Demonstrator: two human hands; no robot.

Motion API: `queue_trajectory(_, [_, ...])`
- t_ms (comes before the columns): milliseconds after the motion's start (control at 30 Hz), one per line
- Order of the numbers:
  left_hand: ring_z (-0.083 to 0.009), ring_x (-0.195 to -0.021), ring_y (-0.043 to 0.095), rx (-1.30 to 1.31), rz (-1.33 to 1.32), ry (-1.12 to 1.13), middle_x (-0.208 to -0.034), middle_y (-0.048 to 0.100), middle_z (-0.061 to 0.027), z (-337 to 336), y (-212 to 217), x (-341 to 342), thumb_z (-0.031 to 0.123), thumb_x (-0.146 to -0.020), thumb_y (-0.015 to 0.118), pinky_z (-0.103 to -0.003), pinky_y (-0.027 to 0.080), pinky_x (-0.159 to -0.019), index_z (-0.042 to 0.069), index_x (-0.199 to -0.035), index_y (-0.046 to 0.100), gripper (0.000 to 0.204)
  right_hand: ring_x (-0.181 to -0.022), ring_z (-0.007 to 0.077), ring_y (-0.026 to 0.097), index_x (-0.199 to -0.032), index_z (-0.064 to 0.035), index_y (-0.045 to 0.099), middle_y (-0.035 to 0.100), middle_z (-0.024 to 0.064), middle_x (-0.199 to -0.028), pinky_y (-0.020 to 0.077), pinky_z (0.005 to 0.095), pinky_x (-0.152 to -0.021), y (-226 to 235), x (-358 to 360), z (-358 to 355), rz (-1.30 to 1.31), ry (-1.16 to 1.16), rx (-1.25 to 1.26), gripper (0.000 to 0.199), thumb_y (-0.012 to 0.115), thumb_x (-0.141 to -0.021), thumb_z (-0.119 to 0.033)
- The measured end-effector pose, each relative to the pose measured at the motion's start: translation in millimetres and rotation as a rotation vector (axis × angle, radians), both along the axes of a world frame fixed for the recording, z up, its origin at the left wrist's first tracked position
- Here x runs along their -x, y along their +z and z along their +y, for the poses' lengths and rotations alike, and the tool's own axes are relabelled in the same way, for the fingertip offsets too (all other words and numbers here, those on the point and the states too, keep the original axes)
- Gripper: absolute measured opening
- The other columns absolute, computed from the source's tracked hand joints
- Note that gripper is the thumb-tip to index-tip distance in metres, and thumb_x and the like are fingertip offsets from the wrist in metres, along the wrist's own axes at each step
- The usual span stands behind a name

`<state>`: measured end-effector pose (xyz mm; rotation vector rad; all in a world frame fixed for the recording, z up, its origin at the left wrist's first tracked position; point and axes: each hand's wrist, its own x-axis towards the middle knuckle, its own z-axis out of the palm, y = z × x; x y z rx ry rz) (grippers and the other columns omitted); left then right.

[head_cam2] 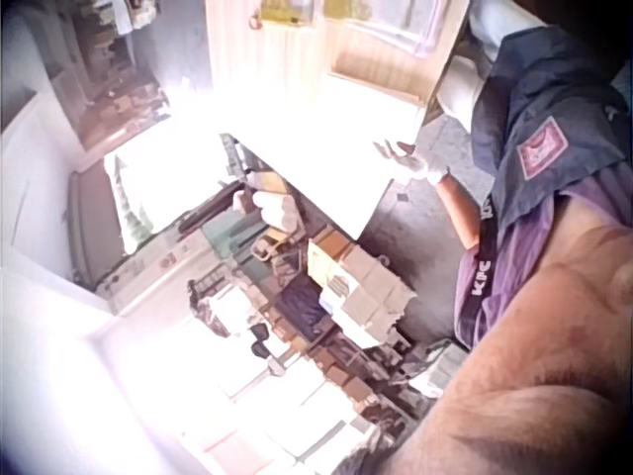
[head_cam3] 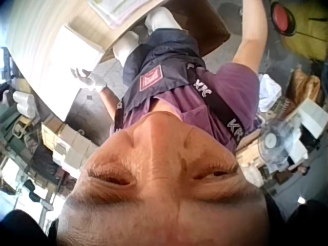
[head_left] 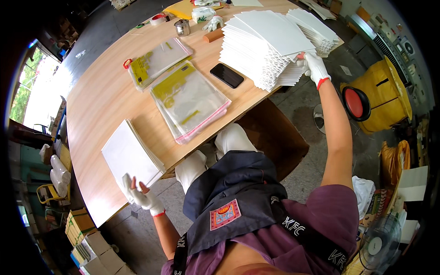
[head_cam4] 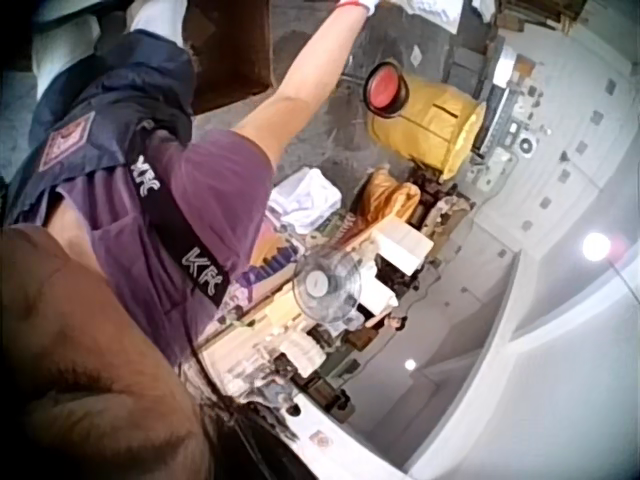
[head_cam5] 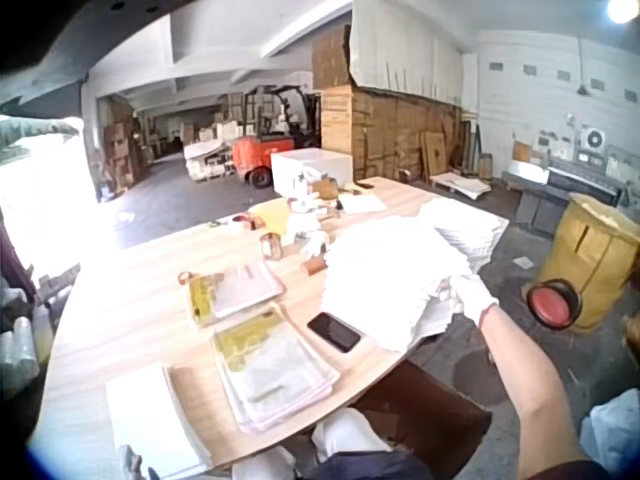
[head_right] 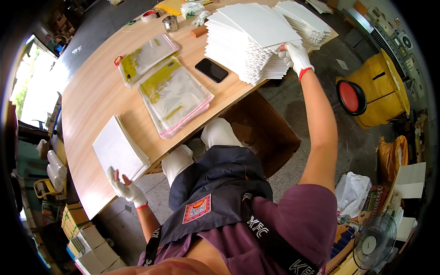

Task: The person repeatedly picks up white sheets of paper from a stack on the table and places them into clear plastic bags. They then move the filled bags to a growing pile on the left side of the table.

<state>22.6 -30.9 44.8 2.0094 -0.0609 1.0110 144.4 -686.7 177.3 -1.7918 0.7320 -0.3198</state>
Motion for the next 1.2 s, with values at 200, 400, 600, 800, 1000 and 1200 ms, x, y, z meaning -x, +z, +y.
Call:
queue_trajectory(200, [-0.0391, -0.123, 0.047, -0.434, 0.051, -0.153, -0.124, 0.055, -0.0216, -53, 18, -26, -0.007, -0.083, 0.053, -0.044, 0.046, -0.098, -0.005, -0.095, 0.060, 0.014, -0.089, 0.0243, 0.062, -0.106, -0.0148, 0.062, 0.065, 0.0032, -0.099, 0.0493, 0.0348, -0.078, 26, 3, 62, -0.035, 0.247, 1.377, 0.029, 0.058, -0.083, -0.032])
queue_trajectory(400, [-0.0351, -0.120, 0.049, -0.512, 0.301, -0.382, -0.124, 0.058, -0.0132, -123, 15, -89, 0.006, -0.081, 0.060, -0.042, 0.040, -0.101, 0.008, -0.108, 0.065, 0.028, -0.094, 0.0248, 0.061, -0.101, -0.0131, 0.058, 0.061, 0.0058, -0.102, 0.0509, 0.0363, -0.079, 13, -11, 51, 0.068, 0.356, 1.555, 0.018, 0.049, -0.087, -0.020])
queue_trajectory(600, [-0.0317, -0.107, 0.056, -0.877, 0.470, -0.436, -0.110, 0.060, -0.0092, -149, -21, -149, 0.017, -0.080, 0.061, -0.040, 0.046, -0.090, 0.012, -0.104, 0.061, 0.024, -0.084, 0.0262, 0.061, -0.090, -0.0120, 0.059, 0.061, 0.0064, -0.089, 0.0489, 0.0379, -0.068, 22, 43, 78, -0.307, 0.297, 1.494, 0.013, 0.060, -0.082, -0.021])
queue_trajectory(800, [-0.0319, -0.096, 0.061, -1.030, 0.747, -0.228, -0.109, 0.060, -0.0079, -166, -19, -160, 0.012, -0.074, 0.062, -0.044, 0.052, -0.076, 0.018, -0.103, 0.060, 0.030, -0.058, 0.0125, 0.057, -0.097, -0.0048, 0.058, 0.060, 0.0061, -0.069, 0.0407, 0.0231, -0.046, -29, 56, 22, -0.032, 0.071, -0.230, 0.037, 0.050, -0.094, -0.040])
queue_trajectory(1000, [-0.0305, -0.096, 0.061, -0.948, 0.757, -0.309, -0.109, 0.059, -0.0075, -162, -10, -163, 0.018, -0.077, 0.063, -0.044, 0.052, -0.073, 0.018, -0.103, 0.060, 0.026, -0.056, 0.0165, 0.055, -0.118, -0.0006, 0.051, 0.059, 0.0095, -0.074, 0.0433, 0.0252, -0.044, -37, 0, -23, -0.438, -0.082, -0.496, 0.029, 0.046, -0.096, -0.019])
queue_trajectory(1200, [-0.0302, -0.100, 0.060, -0.974, 0.805, -0.237, -0.107, 0.062, -0.0069, -155, -8, -160, 0.023, -0.081, 0.060, -0.042, 0.051, -0.077, 0.017, -0.102, 0.062, 0.023, -0.053, 0.0076, 0.052, -0.115, -0.0079, 0.051, 0.059, 0.0015, -0.082, 0.0400, 0.0204, -0.038, -41, 51, 54, -0.528, 0.154, -0.624, 0.024, 0.046, -0.098, -0.023])
